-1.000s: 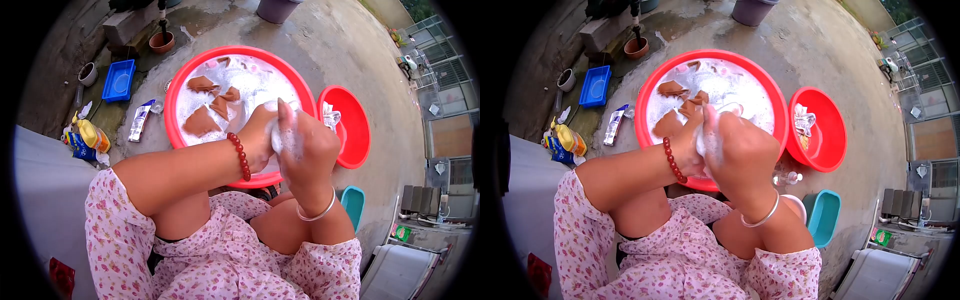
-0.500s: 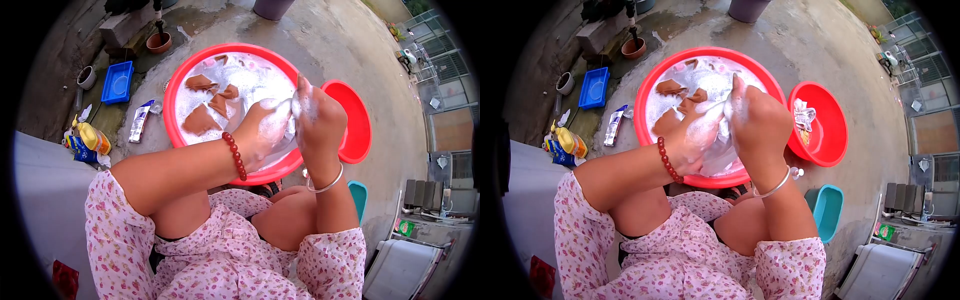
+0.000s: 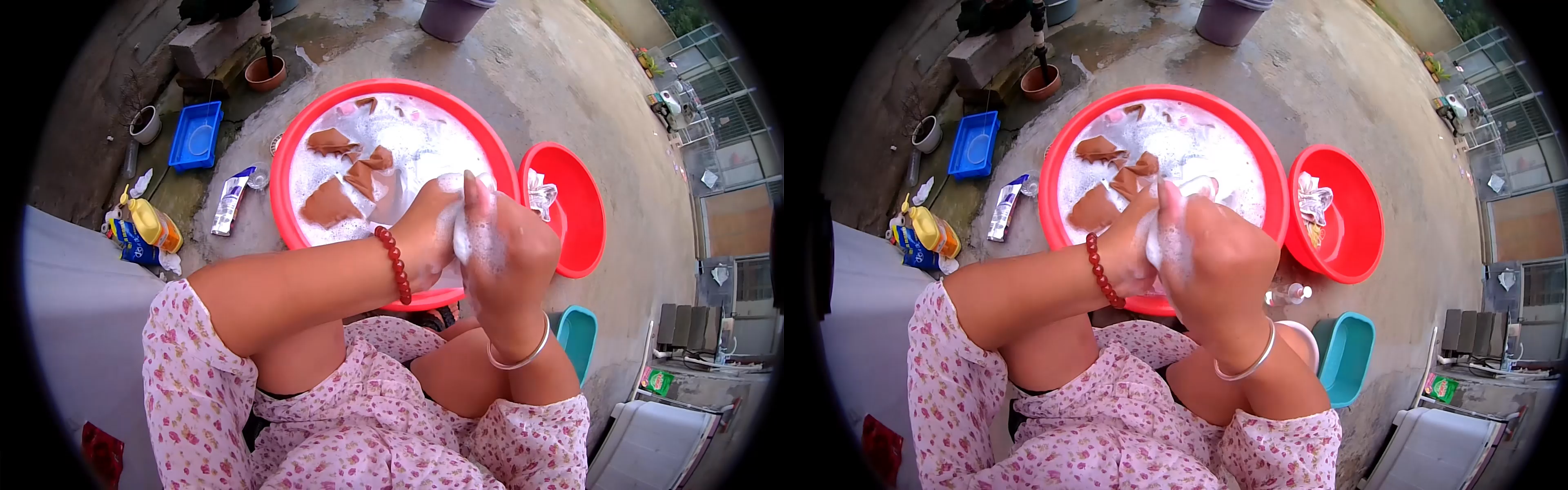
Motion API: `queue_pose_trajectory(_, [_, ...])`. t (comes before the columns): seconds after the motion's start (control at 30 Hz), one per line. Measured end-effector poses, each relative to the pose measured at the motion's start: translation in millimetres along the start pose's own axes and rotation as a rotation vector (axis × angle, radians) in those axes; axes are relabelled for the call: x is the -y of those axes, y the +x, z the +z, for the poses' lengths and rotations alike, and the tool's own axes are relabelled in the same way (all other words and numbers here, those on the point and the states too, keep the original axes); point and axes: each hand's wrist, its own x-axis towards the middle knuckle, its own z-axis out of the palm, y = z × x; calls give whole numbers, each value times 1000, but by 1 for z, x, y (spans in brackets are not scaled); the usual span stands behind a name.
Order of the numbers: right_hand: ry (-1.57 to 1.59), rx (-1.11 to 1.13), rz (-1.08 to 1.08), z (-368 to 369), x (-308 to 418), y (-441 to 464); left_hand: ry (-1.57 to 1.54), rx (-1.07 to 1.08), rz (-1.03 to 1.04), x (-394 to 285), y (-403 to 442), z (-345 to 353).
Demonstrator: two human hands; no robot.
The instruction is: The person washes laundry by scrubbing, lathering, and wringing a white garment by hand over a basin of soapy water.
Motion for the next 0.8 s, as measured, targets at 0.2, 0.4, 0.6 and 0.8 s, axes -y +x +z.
queue_pose_trajectory(0.2, [186,-66,315,-2,-45,20,169,115,131,-3,-9,13])
queue_pose_trajectory(0.4, [562,-130,477,-17,-38,18,375,160,204,-28,-10,22])
queue_pose_trajectory(0.6, [712,-127,519,-28,-41,17,605,122,477,-38,-3,11])
queue_pose_trajectory(0.8, [779,-74,579,-32,-39,18,725,162,456,-41,-11,17])
